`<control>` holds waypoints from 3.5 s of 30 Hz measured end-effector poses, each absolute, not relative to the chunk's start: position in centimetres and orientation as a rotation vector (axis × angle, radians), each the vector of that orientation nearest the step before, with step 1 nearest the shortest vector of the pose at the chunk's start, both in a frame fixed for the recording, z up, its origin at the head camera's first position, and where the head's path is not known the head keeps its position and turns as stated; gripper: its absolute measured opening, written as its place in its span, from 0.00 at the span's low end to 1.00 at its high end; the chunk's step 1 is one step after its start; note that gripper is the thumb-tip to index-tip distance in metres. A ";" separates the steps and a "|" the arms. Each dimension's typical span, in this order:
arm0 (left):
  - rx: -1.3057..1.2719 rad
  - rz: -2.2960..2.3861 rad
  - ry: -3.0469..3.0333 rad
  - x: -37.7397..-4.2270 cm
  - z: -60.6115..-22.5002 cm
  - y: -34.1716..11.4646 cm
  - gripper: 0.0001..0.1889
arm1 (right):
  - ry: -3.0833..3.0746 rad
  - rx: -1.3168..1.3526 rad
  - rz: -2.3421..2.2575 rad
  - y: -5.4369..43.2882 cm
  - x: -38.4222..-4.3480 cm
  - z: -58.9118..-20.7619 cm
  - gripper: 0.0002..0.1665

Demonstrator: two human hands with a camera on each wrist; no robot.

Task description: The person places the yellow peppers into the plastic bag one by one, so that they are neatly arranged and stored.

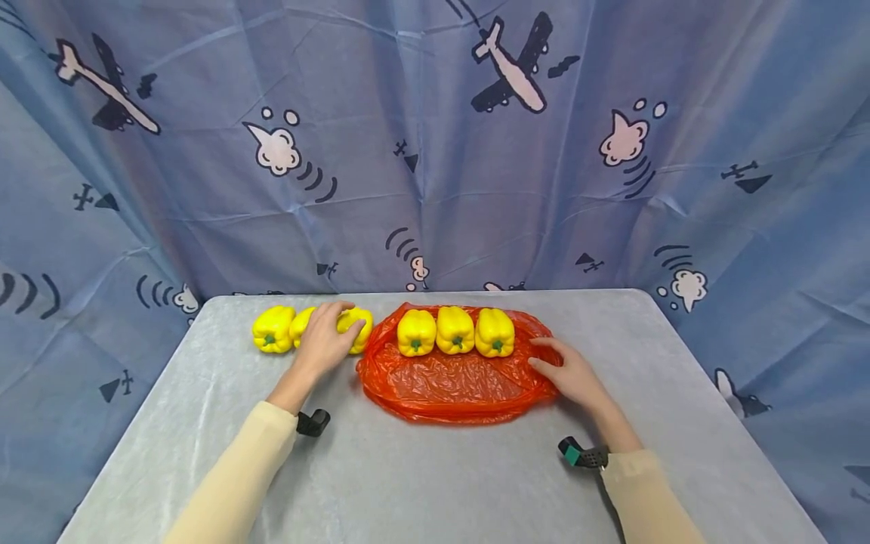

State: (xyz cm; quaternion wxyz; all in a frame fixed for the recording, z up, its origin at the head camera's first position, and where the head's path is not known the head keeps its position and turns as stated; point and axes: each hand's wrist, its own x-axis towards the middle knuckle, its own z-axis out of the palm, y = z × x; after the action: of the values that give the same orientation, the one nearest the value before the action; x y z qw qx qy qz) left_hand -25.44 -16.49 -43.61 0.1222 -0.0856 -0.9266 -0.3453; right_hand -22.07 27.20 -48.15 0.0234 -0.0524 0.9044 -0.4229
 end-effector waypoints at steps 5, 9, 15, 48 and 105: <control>-0.252 -0.970 -2.747 -26.4 -43.9 -16.6 0.24 | 2.777 -0.132 -1.310 27.0 -22.1 -48.2 0.29; -0.239 -0.907 -2.787 -26.9 -44.0 -16.6 0.24 | 2.785 -0.140 -1.299 26.9 -22.2 -48.2 0.29; -0.225 -0.927 -2.884 -27.0 -43.9 -16.5 0.27 | 2.798 -0.159 -1.309 27.0 -22.3 -48.4 0.29; -0.348 -0.835 -2.999 -25.8 -42.0 -15.7 0.38 | 2.790 -0.114 -1.290 26.9 -22.1 -48.4 0.31; -0.627 -1.109 -2.779 -20.4 -41.7 -3.0 0.36 | 2.799 -0.160 -1.326 27.2 -22.1 -48.5 0.30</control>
State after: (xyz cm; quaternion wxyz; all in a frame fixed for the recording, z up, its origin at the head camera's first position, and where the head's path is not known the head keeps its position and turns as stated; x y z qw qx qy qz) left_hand -20.44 -2.97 -41.73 0.0421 -0.2048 -0.9083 -0.3623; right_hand -22.08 27.20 -48.47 0.0201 -0.0514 0.9023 -0.4276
